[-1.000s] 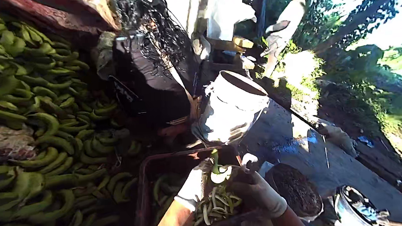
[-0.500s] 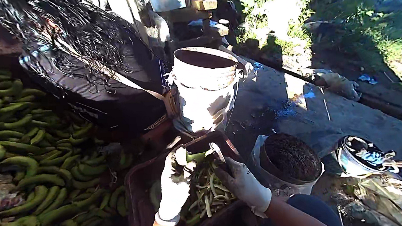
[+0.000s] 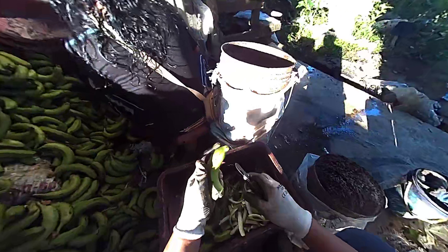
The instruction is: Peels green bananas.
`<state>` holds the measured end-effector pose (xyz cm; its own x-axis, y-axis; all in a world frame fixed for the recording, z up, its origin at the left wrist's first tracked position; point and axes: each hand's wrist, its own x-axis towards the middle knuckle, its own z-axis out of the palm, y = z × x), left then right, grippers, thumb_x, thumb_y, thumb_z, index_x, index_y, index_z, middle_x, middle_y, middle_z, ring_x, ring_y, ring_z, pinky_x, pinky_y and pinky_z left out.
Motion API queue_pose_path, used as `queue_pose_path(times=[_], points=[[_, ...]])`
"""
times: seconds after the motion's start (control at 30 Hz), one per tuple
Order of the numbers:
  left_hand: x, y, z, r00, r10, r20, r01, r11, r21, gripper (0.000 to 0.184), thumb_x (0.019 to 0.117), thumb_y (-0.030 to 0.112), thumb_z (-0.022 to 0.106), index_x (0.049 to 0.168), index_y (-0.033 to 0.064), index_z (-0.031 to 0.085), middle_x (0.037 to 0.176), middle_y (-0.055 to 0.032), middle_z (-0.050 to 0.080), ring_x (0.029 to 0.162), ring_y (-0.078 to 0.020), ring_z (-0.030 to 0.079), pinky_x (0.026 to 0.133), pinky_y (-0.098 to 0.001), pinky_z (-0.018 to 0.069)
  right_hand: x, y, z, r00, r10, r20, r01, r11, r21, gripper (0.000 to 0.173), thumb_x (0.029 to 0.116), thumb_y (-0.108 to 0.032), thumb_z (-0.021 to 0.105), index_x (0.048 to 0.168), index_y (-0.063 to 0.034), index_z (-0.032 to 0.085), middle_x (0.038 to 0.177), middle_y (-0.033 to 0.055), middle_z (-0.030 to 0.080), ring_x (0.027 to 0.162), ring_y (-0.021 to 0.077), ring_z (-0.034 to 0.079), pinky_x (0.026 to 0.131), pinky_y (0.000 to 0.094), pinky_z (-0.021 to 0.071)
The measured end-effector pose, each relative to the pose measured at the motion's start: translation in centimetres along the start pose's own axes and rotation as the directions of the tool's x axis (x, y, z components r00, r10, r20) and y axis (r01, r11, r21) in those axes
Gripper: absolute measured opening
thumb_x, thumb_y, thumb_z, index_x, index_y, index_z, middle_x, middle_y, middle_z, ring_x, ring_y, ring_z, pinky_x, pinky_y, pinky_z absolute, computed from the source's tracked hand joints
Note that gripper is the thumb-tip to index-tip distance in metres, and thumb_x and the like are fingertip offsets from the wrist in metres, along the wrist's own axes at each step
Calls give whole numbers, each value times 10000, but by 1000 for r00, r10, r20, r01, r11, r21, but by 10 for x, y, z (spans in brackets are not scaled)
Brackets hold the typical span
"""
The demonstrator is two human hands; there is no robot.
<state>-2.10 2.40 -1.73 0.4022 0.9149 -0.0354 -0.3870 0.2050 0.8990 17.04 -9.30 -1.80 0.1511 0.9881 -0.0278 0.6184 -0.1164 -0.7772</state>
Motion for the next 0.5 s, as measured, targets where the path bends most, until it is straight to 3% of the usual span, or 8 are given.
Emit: queue_pose_path(times=[0.07,0.13,0.23,0.27,0.33,0.4,0.5], points=[[-2,-2,3,996,-85,-31,86,996,28,541,1118,419,235,1225,68,631,835,-87,658,627,-157,631,528,-307,561,-5,-3,4,992,-111,-56,112,994,9,628,910,-555,694,1396,-166,606,1188,62,646,1003,137,648,862,375,578],[-6,-1,10,995,-94,-24,95,994,51,515,1123,382,259,1261,67,642,968,-81,703,780,-135,674,677,-295,592,-8,-2,10,970,-231,-79,230,973,-17,627,958,-607,588,1367,-134,617,1174,79,652,994,146,662,834,376,593],[-9,-8,17,992,-115,-41,115,993,1,468,1122,359,281,1236,69,630,950,-68,688,783,-117,659,698,-280,578,-10,2,22,928,-370,-50,363,925,-112,542,1021,-560,505,1268,-109,676,1116,104,673,990,187,676,818,384,595],[-12,-10,16,995,-93,-22,93,995,20,444,1121,330,298,1265,65,624,1012,-62,695,854,-109,667,769,-278,580,-10,4,26,924,-382,-35,374,918,-132,532,1025,-553,506,1258,-110,686,1092,102,674,975,189,675,812,380,594],[-18,-16,15,998,-31,47,28,997,76,414,1112,249,317,1318,31,601,1115,-77,701,965,-118,676,863,-290,579,-8,9,29,931,-362,-48,350,921,-168,523,1022,-555,514,1263,-128,694,1078,93,676,956,189,674,796,384,592],[-22,-18,21,999,-22,28,16,980,196,360,1098,189,340,1244,14,618,1007,-56,705,877,-102,677,798,-278,588,2,15,25,934,-319,-163,271,926,-262,480,1006,-526,556,1263,-151,707,1093,101,695,966,222,690,801,431,601],[-21,-19,31,990,-71,-121,118,890,441,428,1119,336,346,1195,90,688,972,-27,724,854,-88,694,778,-285,600,27,29,-1,928,-99,-359,-21,948,-317,474,1005,-502,567,1289,-148,700,1135,150,694,1017,299,690,861,503,586]])
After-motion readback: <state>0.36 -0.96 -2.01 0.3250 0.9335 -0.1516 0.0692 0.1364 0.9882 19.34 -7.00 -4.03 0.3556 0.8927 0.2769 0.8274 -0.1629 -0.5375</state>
